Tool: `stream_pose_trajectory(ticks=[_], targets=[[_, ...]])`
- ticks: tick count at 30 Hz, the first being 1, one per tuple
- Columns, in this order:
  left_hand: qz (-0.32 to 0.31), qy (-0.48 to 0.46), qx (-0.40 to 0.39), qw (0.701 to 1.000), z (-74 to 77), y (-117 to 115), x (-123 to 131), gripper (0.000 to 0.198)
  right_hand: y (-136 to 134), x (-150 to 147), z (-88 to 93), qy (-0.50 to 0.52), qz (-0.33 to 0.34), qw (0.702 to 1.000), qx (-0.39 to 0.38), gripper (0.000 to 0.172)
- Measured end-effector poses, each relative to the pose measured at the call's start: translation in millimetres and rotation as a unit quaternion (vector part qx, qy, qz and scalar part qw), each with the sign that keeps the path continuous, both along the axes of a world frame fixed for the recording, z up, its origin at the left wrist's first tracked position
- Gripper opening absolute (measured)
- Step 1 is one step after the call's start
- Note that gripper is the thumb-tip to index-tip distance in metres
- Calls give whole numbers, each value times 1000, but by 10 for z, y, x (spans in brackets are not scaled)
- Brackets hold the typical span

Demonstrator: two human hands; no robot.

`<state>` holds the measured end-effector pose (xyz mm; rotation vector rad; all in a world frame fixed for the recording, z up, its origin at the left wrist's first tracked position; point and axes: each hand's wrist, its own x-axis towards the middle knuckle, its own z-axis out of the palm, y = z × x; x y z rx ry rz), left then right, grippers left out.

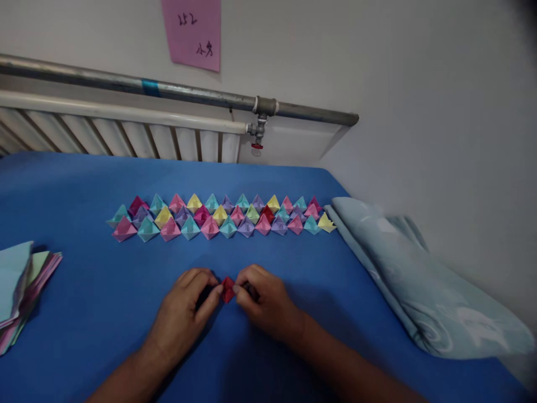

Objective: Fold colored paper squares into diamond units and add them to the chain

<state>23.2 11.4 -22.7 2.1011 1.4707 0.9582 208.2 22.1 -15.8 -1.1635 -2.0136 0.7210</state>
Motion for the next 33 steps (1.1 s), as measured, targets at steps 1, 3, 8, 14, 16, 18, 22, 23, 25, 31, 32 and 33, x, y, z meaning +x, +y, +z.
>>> stream_pose_trajectory(ticks=[1, 3, 8, 14, 16, 18, 22, 23, 25, 31, 32, 33], targets=[[2, -2, -3, 1000, 2, 2, 0, 14, -12, -4, -1, -1, 1, 1000, 1, 10], [5, -6, -6, 1000, 12, 6, -4, 14, -33, -7, 0, -2, 3, 1000, 2, 10], [19, -22, -27, 999, 59, 4, -38, 11, -65, 3, 27, -14, 5, 1000, -11, 10], [25, -28, -61, 997, 99, 20, -61, 15, -74, 22, 32, -17, 6, 1000, -8, 10], [30, -33, -64, 997, 106, 23, -54, 15, -74, 32, 37, -28, 29, 999, -2, 15], [34, -34, -64, 997, 109, 22, -44, 15, -71, 37, 52, -59, 65, 996, -1, 22], [34, -33, -56, 997, 107, 13, -28, 13, -42, 13, 113, -140, 90, 986, -31, 28], [34, -32, -55, 997, 106, 11, -25, 13, -28, 1, 131, -150, 88, 984, -43, 26], [31, -32, -55, 997, 102, 7, -22, 12, 2, -29, 168, -158, 85, 982, -66, 23], [21, -31, -50, 998, 86, -7, -15, 11, 45, -105, 239, -168, 83, 979, -84, 22], [17, -31, -48, 998, 83, -8, -15, 12, 42, -112, 245, -173, 81, 978, -82, 20], [16, -31, -45, 998, 80, -9, -16, 12, 37, -116, 248, -179, 79, 977, -81, 18]])
